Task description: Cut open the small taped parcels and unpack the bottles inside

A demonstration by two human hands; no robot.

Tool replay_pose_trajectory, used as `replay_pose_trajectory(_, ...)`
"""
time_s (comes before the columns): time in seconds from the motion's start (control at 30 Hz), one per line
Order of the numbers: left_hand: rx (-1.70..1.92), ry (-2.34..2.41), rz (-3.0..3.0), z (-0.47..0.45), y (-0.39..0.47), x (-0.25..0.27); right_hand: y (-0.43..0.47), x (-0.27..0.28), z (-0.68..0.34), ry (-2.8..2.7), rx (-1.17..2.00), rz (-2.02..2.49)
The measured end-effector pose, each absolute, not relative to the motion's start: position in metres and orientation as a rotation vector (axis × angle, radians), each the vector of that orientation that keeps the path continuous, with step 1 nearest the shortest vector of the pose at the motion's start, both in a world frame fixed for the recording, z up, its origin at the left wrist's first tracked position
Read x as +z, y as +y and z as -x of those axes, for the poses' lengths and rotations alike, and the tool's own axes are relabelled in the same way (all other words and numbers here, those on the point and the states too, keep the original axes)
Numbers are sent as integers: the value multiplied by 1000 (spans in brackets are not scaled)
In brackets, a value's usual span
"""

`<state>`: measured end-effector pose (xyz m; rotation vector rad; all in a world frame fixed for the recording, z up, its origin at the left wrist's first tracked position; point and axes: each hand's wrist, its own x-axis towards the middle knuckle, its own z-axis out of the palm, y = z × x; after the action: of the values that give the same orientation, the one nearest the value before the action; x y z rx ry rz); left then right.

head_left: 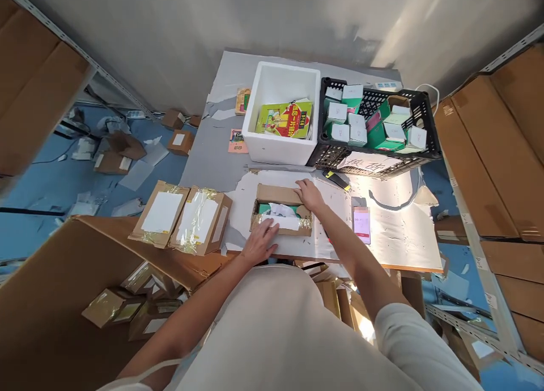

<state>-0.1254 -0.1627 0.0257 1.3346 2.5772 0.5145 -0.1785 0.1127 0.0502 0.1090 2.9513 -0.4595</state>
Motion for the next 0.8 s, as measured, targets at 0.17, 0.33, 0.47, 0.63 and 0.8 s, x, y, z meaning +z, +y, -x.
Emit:
replay_pose_trajectory(0.17,467,2590,-1375,186,-172,52,103,60,124,3312,-386,-2)
replay_pose_trajectory(0.33,347,2282,-1635,245,-173,57,76,79,61,3226,-265,433)
replay_pose_trajectory(0.47,335,2193,-1638,260,-171,43,62,81,68,2970,-216,228)
replay_pose_trajectory(0.63,399,2165,-1600,258,-171,30,55,73,74,2821,-100,89)
replay_pose_trajectory(0.8,344,2179,-1571,260,-170,30,29,49,17,2997,-72,50)
